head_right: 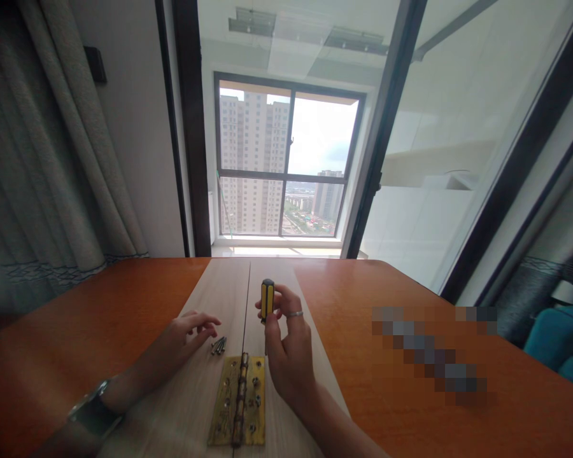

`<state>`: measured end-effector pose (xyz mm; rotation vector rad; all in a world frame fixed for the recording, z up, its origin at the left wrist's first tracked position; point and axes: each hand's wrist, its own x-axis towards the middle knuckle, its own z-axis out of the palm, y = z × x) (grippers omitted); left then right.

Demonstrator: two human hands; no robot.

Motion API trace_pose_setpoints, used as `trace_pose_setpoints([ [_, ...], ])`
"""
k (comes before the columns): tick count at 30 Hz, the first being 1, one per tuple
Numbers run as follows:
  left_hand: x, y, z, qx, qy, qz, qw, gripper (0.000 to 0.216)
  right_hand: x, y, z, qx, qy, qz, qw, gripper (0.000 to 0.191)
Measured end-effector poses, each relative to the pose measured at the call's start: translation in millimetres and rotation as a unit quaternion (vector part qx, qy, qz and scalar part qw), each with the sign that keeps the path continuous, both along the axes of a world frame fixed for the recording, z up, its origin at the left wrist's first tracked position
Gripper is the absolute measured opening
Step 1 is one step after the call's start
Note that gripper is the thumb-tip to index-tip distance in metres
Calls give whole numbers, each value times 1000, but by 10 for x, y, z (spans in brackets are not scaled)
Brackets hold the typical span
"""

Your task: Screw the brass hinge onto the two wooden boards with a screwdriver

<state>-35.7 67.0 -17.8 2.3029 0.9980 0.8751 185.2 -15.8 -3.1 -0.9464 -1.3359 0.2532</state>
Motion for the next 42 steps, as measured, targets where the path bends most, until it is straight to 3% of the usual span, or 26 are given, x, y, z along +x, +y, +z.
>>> trace_pose_setpoints([
  [42, 24, -53, 32, -6, 10, -16, 1000, 29, -31, -24, 72, -9, -2, -41, 999, 43],
])
